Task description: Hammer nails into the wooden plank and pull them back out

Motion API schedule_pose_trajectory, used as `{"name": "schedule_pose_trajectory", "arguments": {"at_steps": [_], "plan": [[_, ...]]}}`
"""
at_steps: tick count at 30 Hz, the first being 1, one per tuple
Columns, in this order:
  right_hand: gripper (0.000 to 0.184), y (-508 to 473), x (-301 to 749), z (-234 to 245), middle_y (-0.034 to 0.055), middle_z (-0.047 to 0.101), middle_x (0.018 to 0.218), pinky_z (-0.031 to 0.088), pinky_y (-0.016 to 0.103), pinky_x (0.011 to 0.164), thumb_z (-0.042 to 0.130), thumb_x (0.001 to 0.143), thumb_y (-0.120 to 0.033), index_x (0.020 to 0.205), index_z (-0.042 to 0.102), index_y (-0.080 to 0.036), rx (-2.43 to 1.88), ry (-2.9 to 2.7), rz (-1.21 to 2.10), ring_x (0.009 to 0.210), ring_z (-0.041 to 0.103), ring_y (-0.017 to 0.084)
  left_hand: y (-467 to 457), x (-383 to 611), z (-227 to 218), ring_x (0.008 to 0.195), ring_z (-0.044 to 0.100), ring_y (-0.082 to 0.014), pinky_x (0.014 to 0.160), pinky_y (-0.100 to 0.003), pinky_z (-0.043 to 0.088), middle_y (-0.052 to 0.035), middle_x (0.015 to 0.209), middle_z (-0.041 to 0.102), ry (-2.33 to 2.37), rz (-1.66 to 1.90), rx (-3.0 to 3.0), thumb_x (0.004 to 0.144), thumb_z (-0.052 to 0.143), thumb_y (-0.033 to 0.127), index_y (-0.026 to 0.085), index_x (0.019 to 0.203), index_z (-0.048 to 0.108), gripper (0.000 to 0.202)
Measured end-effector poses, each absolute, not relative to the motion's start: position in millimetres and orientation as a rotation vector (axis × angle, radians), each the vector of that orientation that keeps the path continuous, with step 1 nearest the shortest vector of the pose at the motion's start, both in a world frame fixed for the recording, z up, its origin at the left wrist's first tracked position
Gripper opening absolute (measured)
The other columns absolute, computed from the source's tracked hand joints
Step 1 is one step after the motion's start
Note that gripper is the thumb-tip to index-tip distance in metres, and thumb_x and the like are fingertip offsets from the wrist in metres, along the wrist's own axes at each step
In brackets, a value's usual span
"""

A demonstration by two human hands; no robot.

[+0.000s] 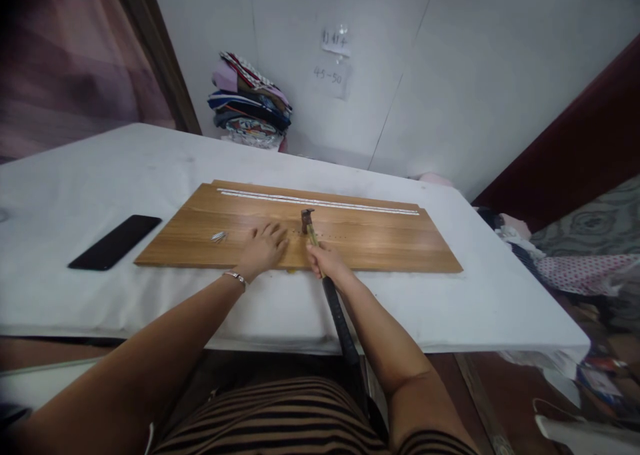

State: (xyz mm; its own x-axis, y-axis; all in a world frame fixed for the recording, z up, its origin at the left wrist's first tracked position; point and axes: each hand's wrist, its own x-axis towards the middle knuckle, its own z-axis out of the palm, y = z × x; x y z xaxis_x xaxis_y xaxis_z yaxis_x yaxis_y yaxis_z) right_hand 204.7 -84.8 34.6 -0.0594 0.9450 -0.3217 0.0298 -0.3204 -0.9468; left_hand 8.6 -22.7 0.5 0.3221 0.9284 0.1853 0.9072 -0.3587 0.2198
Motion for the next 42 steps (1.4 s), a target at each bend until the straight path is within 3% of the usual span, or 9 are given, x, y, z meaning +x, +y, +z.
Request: {"name": "schedule_pose_trajectory", "arguments": {"at_steps": [8, 16, 28, 42], "plan": [[0.023, -85.0, 202.4, 39.4, -0.011, 0.045, 0.048, 0.029, 0.02, 0.032, 0.065, 0.081, -0.042, 0.082, 0.051, -0.024, -1.453, -1.054, 1.499, 0.032, 0.037, 0.008, -23.3, 10.2, 0.9, 0.145, 0.045, -0.0312, 0.118, -0.055, 0.031, -0.0144, 0.155, 0.056, 1.732, 0.445, 2.477, 0.101, 0.037, 0.037, 0.023, 0.137, 0.066, 0.048], [0.033, -85.9, 202.8, 43.0, -0.0117, 0.045, 0.05, 0.029, 0.02, 0.032, 0.069, 0.078, -0.047, 0.079, 0.046, -0.025, -1.435, -1.034, 1.508, 0.033, 0.037, 0.007, -22.1, 8.6, -0.9, 0.145, 0.044, -0.0314, 0.119, -0.055, 0.029, -0.015, 0.155, 0.056, 1.71, 0.445, 2.473, 0.101, 0.037, 0.038, 0.023, 0.137, 0.066, 0.048], [0.033, -86.8, 203.2, 38.9, -0.0113, 0.045, 0.051, 0.029, 0.02, 0.033, 0.07, 0.077, -0.048, 0.081, 0.047, -0.024, -1.41, -1.027, 1.49, 0.034, 0.037, 0.007, -24.1, 9.7, 2.0, 0.145, 0.044, -0.031, 0.118, -0.055, 0.03, -0.0145, 0.154, 0.056, 1.717, 0.453, 2.461, 0.101, 0.038, 0.036, 0.023, 0.135, 0.066, 0.046], [0.024, -87.8, 202.7, 37.8, -0.0105, 0.046, 0.049, 0.029, 0.02, 0.033, 0.065, 0.081, -0.043, 0.083, 0.05, -0.024, -1.414, -1.047, 1.494, 0.034, 0.037, 0.008, -22.6, 9.2, 1.4, 0.146, 0.043, -0.0301, 0.119, -0.055, 0.03, -0.0138, 0.157, 0.055, 1.726, 0.431, 2.473, 0.102, 0.037, 0.038, 0.024, 0.137, 0.065, 0.047]]}}
